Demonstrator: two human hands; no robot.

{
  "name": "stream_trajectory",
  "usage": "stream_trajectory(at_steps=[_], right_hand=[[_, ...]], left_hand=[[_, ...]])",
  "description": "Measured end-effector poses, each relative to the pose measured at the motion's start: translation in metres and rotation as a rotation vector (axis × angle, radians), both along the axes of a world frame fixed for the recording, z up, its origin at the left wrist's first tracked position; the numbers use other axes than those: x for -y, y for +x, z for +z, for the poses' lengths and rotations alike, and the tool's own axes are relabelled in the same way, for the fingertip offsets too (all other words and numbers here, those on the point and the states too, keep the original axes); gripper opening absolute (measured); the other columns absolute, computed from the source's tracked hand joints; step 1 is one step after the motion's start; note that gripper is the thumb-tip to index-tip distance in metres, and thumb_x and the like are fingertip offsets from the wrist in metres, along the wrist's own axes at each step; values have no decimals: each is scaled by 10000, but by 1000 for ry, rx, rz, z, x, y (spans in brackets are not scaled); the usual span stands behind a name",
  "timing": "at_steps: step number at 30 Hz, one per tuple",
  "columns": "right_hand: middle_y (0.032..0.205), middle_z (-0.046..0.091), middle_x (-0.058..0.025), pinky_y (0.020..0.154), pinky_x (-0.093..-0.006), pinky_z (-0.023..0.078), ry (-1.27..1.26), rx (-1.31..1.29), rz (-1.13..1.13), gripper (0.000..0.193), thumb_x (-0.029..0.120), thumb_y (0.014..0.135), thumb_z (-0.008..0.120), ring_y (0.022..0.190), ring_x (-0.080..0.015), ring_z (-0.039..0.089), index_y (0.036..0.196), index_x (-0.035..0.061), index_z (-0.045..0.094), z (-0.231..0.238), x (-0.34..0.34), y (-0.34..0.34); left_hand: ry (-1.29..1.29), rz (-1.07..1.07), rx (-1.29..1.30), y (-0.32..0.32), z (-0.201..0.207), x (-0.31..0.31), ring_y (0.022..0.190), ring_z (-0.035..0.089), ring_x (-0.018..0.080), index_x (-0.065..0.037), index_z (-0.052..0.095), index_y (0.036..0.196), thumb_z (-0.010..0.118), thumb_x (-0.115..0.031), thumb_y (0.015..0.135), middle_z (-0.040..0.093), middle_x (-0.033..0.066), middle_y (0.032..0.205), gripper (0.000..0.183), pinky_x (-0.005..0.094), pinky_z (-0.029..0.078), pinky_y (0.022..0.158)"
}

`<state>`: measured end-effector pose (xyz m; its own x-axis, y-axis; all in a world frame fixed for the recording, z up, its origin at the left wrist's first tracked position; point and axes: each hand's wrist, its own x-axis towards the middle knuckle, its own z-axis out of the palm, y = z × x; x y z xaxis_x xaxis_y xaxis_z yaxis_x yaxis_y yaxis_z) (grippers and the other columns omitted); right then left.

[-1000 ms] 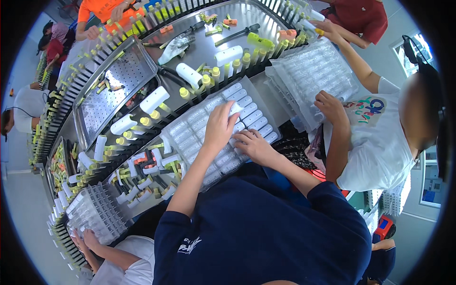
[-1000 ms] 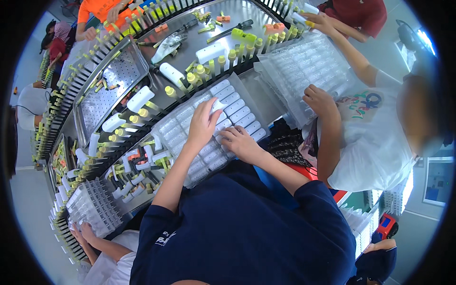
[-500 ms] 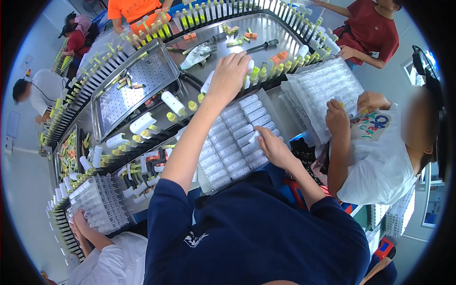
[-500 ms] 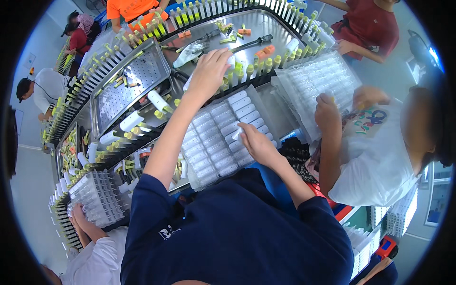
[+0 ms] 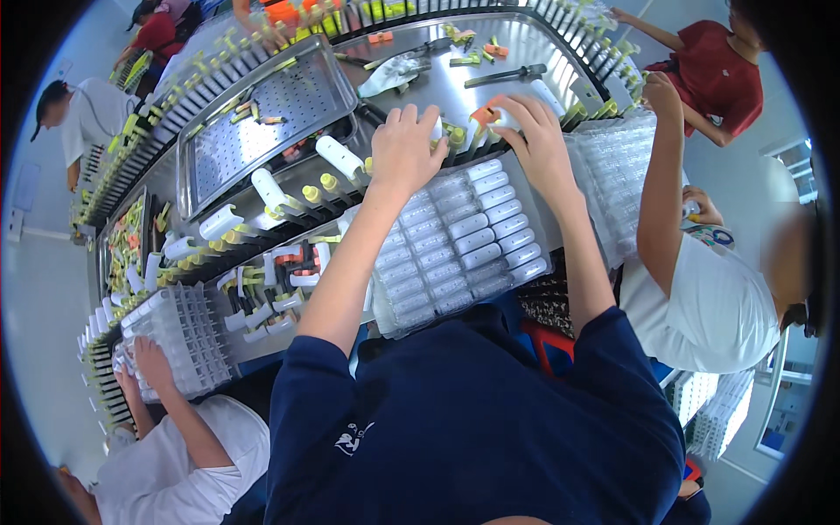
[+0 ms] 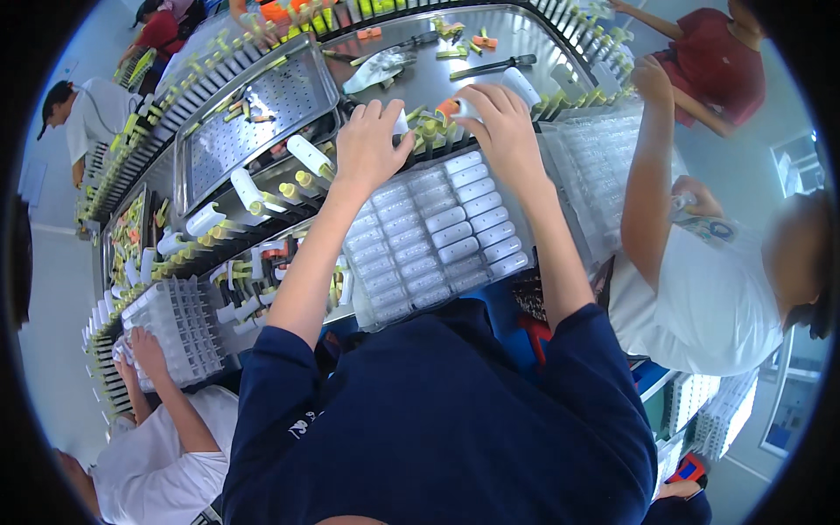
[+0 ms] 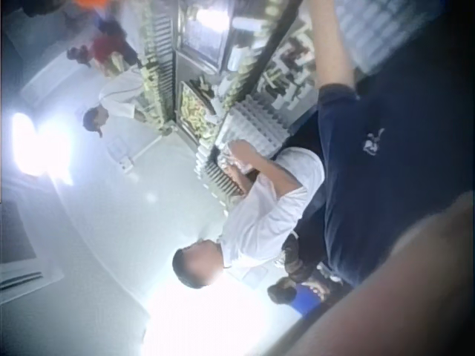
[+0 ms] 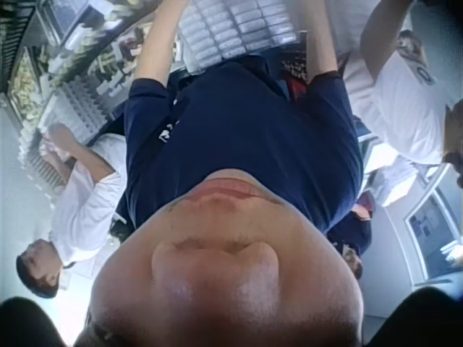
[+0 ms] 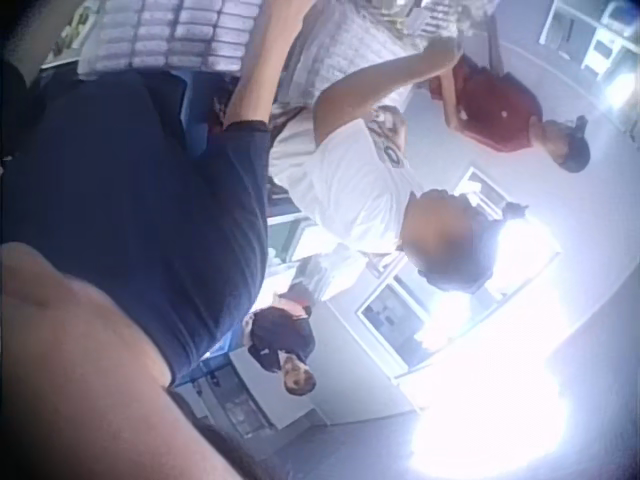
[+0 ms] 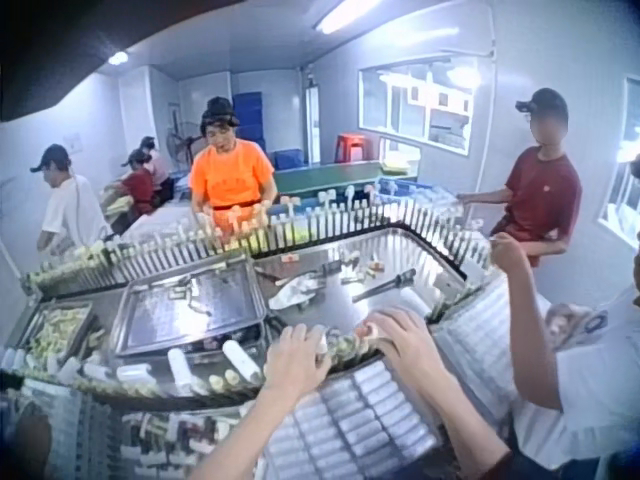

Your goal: The person assembles white spray bottles by hand on a factory assembly line. They pick up white plastic bottle bodies from a tray, screw on yellow spray nozzles, and place the completed units into a clear plastic tray.

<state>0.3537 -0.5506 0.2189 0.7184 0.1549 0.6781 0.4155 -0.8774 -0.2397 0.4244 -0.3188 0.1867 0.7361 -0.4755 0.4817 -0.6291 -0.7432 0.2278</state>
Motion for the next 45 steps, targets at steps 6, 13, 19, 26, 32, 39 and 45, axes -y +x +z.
stream_trajectory(at_steps=[6,13,19,26,32,39,45], right_hand=[[1183,696,-100,1025,-464,493,-163,-126,378,393,295,958,730,1161,-360,606,1299,110,666,-28,-30,80],[1311,665,-75,1120,-473,464,-82,-68,325,409,335,932,768,1309,-373,544,1288,155,675,-53,-86,58],[1644,452,-64,1235,-674,300,-203,-162,237,666,405,911,771,1575,-340,336,1503,204,543,-61,-140,25],[1570,511,-129,1180,-557,418,122,-319,349,593,185,920,765,1426,-386,507,1480,132,575,-70,-115,-86],[1278,673,-139,1049,-494,494,122,-534,77,512,80,898,742,1194,-372,639,1392,79,609,-93,-64,-154],[1311,638,-86,1024,-453,497,-27,-647,12,471,84,857,762,1241,-302,617,1310,118,638,-142,-48,-166],[1251,648,-35,1003,-425,490,-3,-591,7,461,90,840,766,1238,-264,605,1288,146,677,-146,-48,-163]], left_hand=[[-115,67,158,-18,-6,-46,1234,556,364,-110,628,1350,805,-246,835,600,152,1292,562,527,453,1056],[-149,-150,-87,-112,-99,-19,1268,584,370,-59,643,1352,700,-95,886,662,173,1227,471,516,434,1114],[-100,-147,-230,-88,-181,38,1293,595,431,-62,628,1417,598,-220,986,654,246,1348,460,545,430,1108],[-31,-222,-3,-118,-169,15,1261,549,396,-114,640,1396,591,-292,987,617,195,1348,448,634,356,1133],[271,-158,-191,-112,-155,36,1189,567,342,-62,669,1086,677,-227,898,618,135,1152,251,609,352,1138],[58,-167,-363,-110,-119,22,1054,672,366,12,630,1217,662,-161,932,709,208,1114,335,513,467,1045],[-349,-60,-169,-99,-53,-18,971,697,399,12,609,1301,700,-222,966,698,216,1076,419,497,565,825]])
